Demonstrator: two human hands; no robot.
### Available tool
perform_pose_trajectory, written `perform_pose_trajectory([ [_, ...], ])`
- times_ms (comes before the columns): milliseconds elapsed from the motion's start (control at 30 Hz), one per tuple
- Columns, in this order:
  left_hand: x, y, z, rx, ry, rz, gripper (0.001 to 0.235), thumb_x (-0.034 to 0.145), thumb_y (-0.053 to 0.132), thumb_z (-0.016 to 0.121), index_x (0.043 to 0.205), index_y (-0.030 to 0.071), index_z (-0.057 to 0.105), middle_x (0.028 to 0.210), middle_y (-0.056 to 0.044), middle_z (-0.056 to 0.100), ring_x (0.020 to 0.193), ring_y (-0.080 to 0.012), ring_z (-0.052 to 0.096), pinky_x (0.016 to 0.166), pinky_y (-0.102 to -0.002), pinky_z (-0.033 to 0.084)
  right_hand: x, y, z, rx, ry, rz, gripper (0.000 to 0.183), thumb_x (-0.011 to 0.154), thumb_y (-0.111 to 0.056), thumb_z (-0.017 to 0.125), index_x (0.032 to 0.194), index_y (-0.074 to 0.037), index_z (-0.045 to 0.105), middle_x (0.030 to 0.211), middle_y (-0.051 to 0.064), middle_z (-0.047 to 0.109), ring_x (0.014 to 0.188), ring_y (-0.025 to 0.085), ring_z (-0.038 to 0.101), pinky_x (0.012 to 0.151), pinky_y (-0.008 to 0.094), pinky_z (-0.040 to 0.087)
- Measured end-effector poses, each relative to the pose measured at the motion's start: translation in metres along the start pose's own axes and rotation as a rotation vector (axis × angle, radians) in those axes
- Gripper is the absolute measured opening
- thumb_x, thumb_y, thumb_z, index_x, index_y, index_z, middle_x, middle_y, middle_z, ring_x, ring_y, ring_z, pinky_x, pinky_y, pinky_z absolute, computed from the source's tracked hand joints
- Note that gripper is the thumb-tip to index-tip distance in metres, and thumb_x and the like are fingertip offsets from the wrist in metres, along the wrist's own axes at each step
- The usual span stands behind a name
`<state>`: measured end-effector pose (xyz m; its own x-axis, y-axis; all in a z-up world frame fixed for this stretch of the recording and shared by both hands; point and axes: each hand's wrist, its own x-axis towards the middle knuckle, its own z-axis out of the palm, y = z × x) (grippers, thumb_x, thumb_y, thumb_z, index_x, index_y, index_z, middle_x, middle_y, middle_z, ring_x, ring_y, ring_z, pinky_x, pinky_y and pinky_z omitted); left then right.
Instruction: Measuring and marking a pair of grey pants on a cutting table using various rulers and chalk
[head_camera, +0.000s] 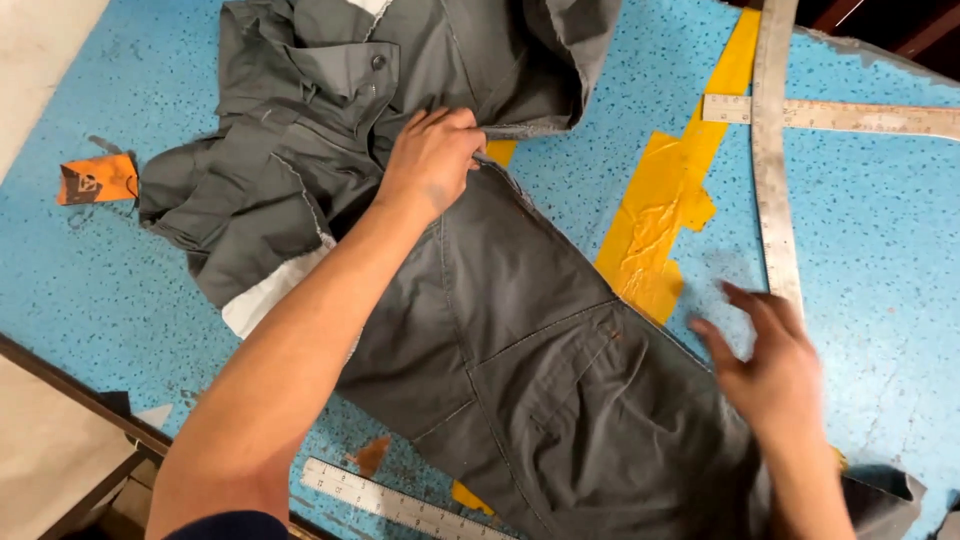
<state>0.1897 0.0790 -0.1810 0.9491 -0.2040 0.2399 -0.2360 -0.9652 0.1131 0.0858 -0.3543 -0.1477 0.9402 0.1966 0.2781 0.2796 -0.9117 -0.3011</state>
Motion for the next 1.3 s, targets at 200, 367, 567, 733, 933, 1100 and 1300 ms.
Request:
perform_pose_trajectory([
  [200, -0.011, 0.0, 0.022, -0.156, 0.316, 0.084, 0.011, 0.086, 0.006, 0.074, 0.081, 0.011, 0.064, 0.088, -0.003, 0.056, 0.088, -0.0287, 0.058, 0.075, -0.04, 0.047, 0.105, -0.101, 0.092, 0.382, -0.097, -0.321, 0.045, 0.086, -0.038, 0.082, 0.123, -0.014, 0.074, 0.105, 0.011, 0.071, 0.101, 0.04, 0.071, 0.083, 0.052, 0.057],
  [367, -0.019, 0.012, 0.014, -0.127, 0.346, 0.023, 0.021, 0.079, -0.001, 0.073, 0.087, 0.011, 0.057, 0.092, -0.002, 0.052, 0.09, -0.0272, 0.057, 0.075, -0.038, 0.049, 0.159, -0.139, 0.167, 0.385, -0.172, -0.321, 0.023, 0.086, -0.032, 0.078, 0.105, -0.02, 0.074, 0.092, 0.006, 0.072, 0.095, 0.037, 0.072, 0.082, 0.055, 0.058],
  [567, -0.017, 0.003, 0.004, -0.169, 0.309, 0.119, 0.014, 0.091, 0.006, 0.067, 0.079, 0.009, 0.064, 0.093, -0.006, 0.059, 0.088, -0.0309, 0.059, 0.074, -0.04, 0.048, 0.146, -0.145, 0.172, 0.264, -0.146, -0.168, 0.018, 0.087, -0.04, 0.075, 0.1, -0.029, 0.07, 0.091, -0.002, 0.069, 0.095, 0.029, 0.072, 0.081, 0.049, 0.059],
  [733, -0.024, -0.008, 0.007, -0.208, 0.287, 0.157, 0.011, 0.096, 0.012, 0.067, 0.085, 0.01, 0.068, 0.1, -0.008, 0.06, 0.093, -0.0347, 0.061, 0.076, -0.043, 0.048, 0.121, -0.152, 0.161, 0.25, -0.055, -0.177, 0.024, 0.087, -0.04, 0.075, 0.104, -0.025, 0.066, 0.092, 0.0, 0.064, 0.09, 0.033, 0.071, 0.075, 0.052, 0.058],
  [933, -0.023, -0.002, 0.01, -0.145, 0.292, 0.101, 0.006, 0.098, 0.026, 0.068, 0.099, 0.02, 0.07, 0.119, -0.002, 0.058, 0.103, -0.0303, 0.061, 0.081, -0.044, 0.043, 0.122, -0.145, 0.168, 0.212, -0.011, -0.213, 0.016, 0.093, -0.038, 0.07, 0.098, -0.023, 0.067, 0.085, 0.003, 0.061, 0.083, 0.037, 0.071, 0.067, 0.052, 0.058],
  [1100, -0.049, 0.018, -0.002, -0.179, 0.522, -0.014, 0.047, 0.104, 0.023, 0.062, 0.149, 0.025, 0.05, 0.143, -0.012, 0.046, 0.115, -0.0321, 0.063, 0.092, -0.047, 0.048, 0.139, -0.139, 0.17, 0.224, -0.085, -0.188, 0.017, 0.09, -0.04, 0.071, 0.095, -0.023, 0.069, 0.087, 0.006, 0.066, 0.092, 0.038, 0.071, 0.07, 0.055, 0.058],
  [1300, -0.067, 0.021, 0.04, -0.4, 0.513, -0.222, 0.046, 0.103, 0.025, 0.065, 0.144, 0.011, 0.051, 0.122, -0.014, 0.063, 0.113, -0.0346, 0.063, 0.102, -0.05, 0.044, 0.186, -0.149, 0.173, 0.402, -0.253, -0.16, 0.035, 0.096, -0.05, 0.067, 0.103, -0.016, 0.075, 0.094, 0.013, 0.075, 0.099, 0.044, 0.069, 0.08, 0.059, 0.055],
])
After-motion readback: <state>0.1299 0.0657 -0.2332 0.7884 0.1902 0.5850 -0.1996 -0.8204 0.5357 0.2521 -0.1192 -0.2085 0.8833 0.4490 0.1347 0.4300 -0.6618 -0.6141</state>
